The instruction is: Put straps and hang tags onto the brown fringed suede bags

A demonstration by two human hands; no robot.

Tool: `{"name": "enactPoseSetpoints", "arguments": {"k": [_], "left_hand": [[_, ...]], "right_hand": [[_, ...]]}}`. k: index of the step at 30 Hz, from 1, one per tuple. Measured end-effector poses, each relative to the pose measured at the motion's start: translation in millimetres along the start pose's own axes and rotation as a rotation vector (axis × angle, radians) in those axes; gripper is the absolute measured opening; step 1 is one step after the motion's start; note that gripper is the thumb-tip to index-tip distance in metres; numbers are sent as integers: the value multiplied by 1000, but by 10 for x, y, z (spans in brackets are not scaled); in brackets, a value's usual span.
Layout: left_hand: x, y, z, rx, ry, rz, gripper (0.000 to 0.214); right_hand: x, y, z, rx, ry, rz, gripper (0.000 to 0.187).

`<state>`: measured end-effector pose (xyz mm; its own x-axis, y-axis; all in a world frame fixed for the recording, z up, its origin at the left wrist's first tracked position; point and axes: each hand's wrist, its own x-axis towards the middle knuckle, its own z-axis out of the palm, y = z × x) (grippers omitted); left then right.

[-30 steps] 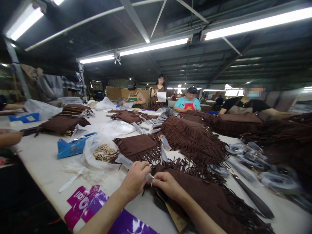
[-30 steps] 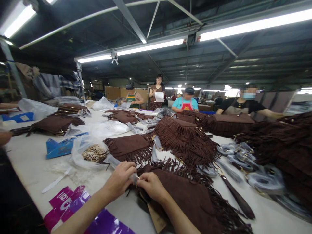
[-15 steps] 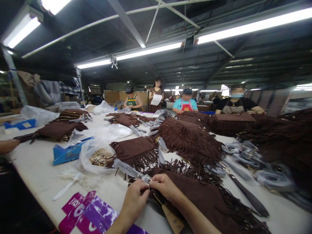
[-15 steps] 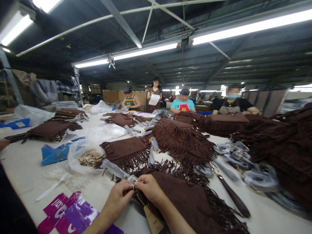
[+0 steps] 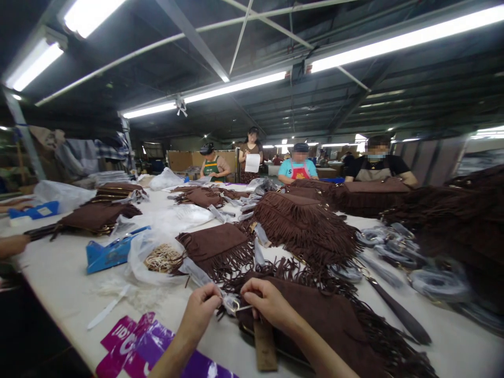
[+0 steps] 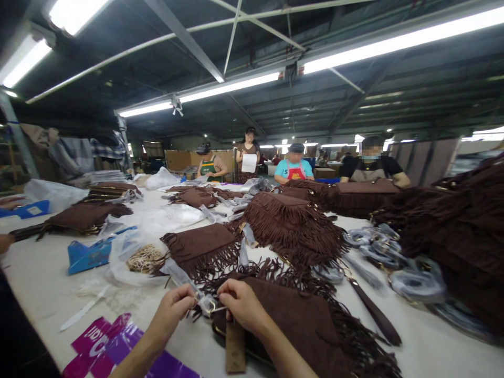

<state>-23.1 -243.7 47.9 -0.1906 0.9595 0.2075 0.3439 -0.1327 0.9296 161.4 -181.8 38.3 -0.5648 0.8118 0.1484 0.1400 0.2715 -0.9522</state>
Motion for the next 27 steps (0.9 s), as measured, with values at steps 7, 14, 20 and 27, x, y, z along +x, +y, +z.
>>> {"name": "enactPoseSetpoints", "arguments": {"k": [7,14,20,27], "left_hand": [[59,186,62,-54,-19,18,15],[18,29,219,-59,-98,-65,22],[-65,4,299,130,-1,57,21],[-26,-55,259,-135,-60,-28,24]], "right_hand": [[-10,-68,204,-98,105,-203,8],[69,114,146,-17,163,-111,11],[61,126,144,6,155,-93,13],[75,121,119,53,144,-51,8]]}}
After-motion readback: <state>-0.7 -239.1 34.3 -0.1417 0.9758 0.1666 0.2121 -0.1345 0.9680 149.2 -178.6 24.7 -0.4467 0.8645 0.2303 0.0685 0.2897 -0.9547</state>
